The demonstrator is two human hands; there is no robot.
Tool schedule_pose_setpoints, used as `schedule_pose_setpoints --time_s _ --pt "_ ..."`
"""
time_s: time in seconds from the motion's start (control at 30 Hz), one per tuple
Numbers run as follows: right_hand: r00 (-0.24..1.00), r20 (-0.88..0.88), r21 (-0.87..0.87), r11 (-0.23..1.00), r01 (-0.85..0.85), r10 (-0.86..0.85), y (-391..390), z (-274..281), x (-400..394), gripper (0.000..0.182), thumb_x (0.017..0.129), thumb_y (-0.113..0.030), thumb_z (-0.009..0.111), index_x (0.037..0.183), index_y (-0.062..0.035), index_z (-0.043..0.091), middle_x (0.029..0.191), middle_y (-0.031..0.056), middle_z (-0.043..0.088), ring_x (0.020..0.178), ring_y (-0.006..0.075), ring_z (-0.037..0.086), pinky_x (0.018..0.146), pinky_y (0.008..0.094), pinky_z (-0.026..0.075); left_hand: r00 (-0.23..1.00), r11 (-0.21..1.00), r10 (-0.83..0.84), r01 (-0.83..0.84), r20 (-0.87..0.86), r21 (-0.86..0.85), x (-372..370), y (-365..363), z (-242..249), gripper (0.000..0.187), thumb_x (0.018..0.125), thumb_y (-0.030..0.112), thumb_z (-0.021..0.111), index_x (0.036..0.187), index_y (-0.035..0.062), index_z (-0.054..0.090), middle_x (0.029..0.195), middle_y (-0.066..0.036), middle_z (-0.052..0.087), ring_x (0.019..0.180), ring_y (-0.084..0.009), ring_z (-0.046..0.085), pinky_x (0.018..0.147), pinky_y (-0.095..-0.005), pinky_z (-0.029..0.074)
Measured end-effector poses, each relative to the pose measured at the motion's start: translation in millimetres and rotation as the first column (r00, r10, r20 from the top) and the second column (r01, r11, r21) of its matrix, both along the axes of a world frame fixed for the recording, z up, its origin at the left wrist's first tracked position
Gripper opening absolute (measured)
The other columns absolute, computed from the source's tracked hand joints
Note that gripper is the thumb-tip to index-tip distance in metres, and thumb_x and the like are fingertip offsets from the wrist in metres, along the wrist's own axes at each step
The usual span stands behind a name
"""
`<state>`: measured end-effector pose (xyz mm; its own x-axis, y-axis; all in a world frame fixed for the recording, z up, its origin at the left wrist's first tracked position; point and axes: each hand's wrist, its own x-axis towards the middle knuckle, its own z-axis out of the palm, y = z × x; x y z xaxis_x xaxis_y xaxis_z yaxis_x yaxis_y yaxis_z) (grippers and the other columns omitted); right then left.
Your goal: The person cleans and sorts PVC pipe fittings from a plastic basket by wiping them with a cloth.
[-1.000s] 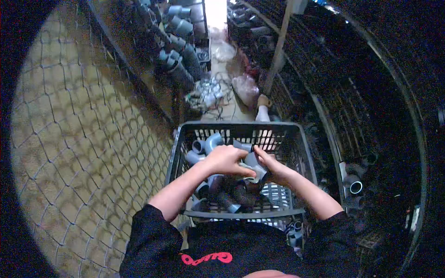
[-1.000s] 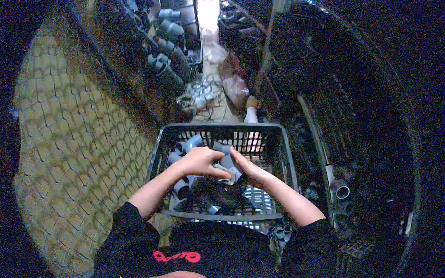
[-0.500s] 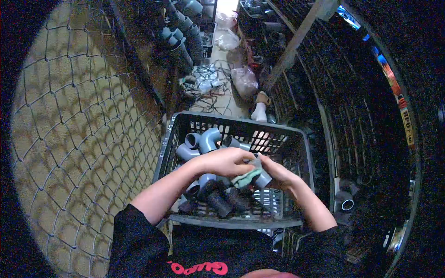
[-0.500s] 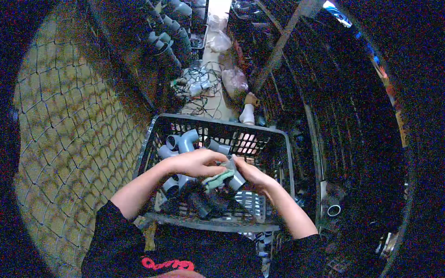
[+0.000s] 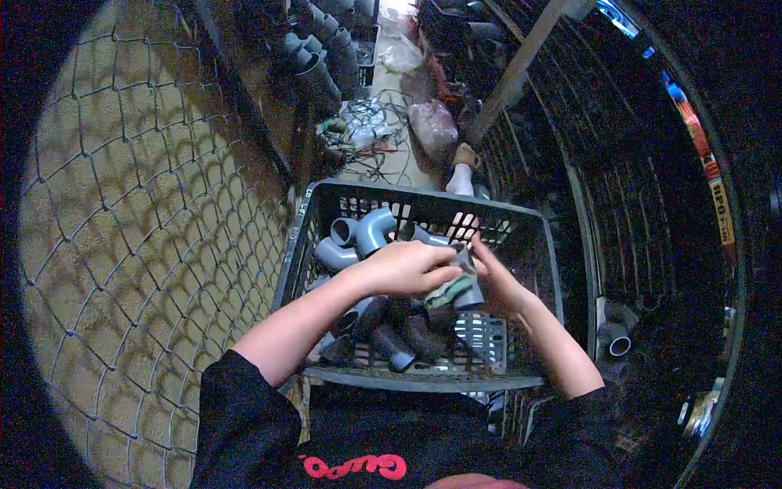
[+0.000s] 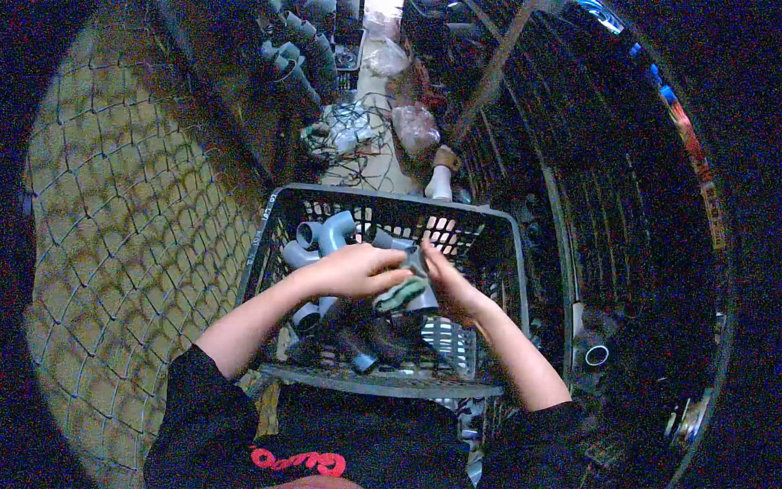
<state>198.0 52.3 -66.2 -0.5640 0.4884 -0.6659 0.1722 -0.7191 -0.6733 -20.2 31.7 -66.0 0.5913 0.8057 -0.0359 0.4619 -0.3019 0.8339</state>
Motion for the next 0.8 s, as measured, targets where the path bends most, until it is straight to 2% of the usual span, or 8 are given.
schedule_pose_setpoints --time_s 0.07,0.17,0.3,0.37,0.43,0.63,0.77,0.8 --pt "0.999 0.009 -0.093 0.994 0.048 -0.047 -0.9 21.5 -11.6 0.079 0.092 -0.073 0.029 0.14 -0.0124 0.045 0.127 0.0051 0.059 0.112 0.0201 0.058 0.095 0.0421 0.047 0.996 0.995 0.085 -0.086 -0.019 -0.059 2.7 1.2 -1.8 0.034 0.098 0.04 0.049 0.101 0.007 0.057 0.077 -0.021 0.064 0.072 -0.0378 0.065 0.065 -0.0476 0.048" --pt "0.994 -0.096 -0.065 0.997 0.041 -0.047 2.9 26.0 -8.8 0.073 0.094 -0.068 0.031 0.142 -0.0146 0.042 0.127 0.0055 0.058 0.112 0.019 0.058 0.093 0.0437 0.048 0.984 0.977 0.175 -0.176 -0.019 -0.123 1.4 5.1 -3.6 0.039 0.095 0.042 0.054 0.11 0.0065 0.055 0.082 -0.021 0.066 0.077 -0.0369 0.066 0.068 -0.0445 0.05" --pt "0.971 -0.231 -0.014 0.998 0.063 -0.065 -0.5 5.5 -2.8 0.061 0.094 -0.043 0.049 0.146 -0.0136 0.034 0.133 0.0038 0.052 0.116 0.0187 0.054 0.096 0.0423 0.047 0.976 0.973 0.218 -0.219 -0.012 -0.08 -2.5 7.5 0.1 0.044 0.089 0.043 0.062 0.112 0.0062 0.06 0.09 -0.017 0.069 0.083 -0.0303 0.068 0.071 -0.0388 0.051" --pt "0.984 0.014 0.307 0.936 -0.171 0.175 4.4 -22.4 13.2 0.078 0.088 -0.021 0.059 0.152 -0.0106 0.016 0.143 0.0079 0.039 0.122 0.0159 0.047 0.098 0.0365 0.045 0.98 0.979 0.196 -0.197 -0.03 -0.059 -1.0 7.3 -0.2 0.042 0.089 0.044 0.062 0.109 0.0063 0.063 0.092 -0.017 0.069 0.084 -0.03 0.068 0.072 -0.0382 0.051" --pt "0.975 0.011 0.33 0.919 -0.214 0.223 -3.3 11.9 9.4 0.087 0.084 -0.011 0.065 0.153 -0.0085 0.013 0.143 0.0128 0.038 0.124 0.0174 0.046 0.1 0.0341 0.044 0.974 0.969 0.226 -0.228 -0.031 -0.097 0.2 6.1 4.3 0.043 0.092 0.046 0.057 0.104 0.0051 0.067 0.092 -0.018 0.07 0.084 -0.0307 0.068 0.071 -0.038 0.05" --pt "0.998 -0.016 0.475 0.879 -0.048 0.063 1.1 7.2 1.1 0.096 0.079 -0.01 0.078 0.152 -0.0047 0.015 0.138 0.0151 0.045 0.118 0.019 0.053 0.099 0.0344 0.046 0.883 0.879 0.468 -0.461 0.042 -0.121 1.2 11.1 -17.6 0.044 0.1 0.041 0.045 0.113 0.0024 0.062 0.098 -0.019 0.068 0.084 -0.0293 0.067 0.074 -0.0384 0.05" --pt "1.0 0.008 0.565 0.825 -0.008 0.005 3.4 6.6 5.5 0.086 0.077 -0.007 0.079 0.148 -0.0028 0.03 0.136 0.0116 0.049 0.116 0.0181 0.056 0.097 0.0336 0.048 0.898 0.913 0.4 -0.373 0.185 -0.167 3.8 5.6 -6.0 0.06 0.086 0.058 0.06 0.117 0.0066 0.058 0.098 -0.021 0.069 0.094 -0.0369 0.067 0.08 -0.0437 0.052" --pt "0.998 -0.062 0.564 0.825 0.048 -0.016 2.7 2.1 6.0 0.084 0.076 -0.004 0.077 0.147 -0.0037 0.032 0.134 0.0106 0.052 0.117 0.0173 0.055 0.097 0.0325 0.049 0.913 0.908 0.407 -0.405 -0.002 -0.103 5.3 2.6 9.9 0.069 0.078 0.062 0.067 0.118 0.007 0.056 0.099 -0.021 0.069 0.094 -0.0372 0.067 0.08 -0.0433 0.052"
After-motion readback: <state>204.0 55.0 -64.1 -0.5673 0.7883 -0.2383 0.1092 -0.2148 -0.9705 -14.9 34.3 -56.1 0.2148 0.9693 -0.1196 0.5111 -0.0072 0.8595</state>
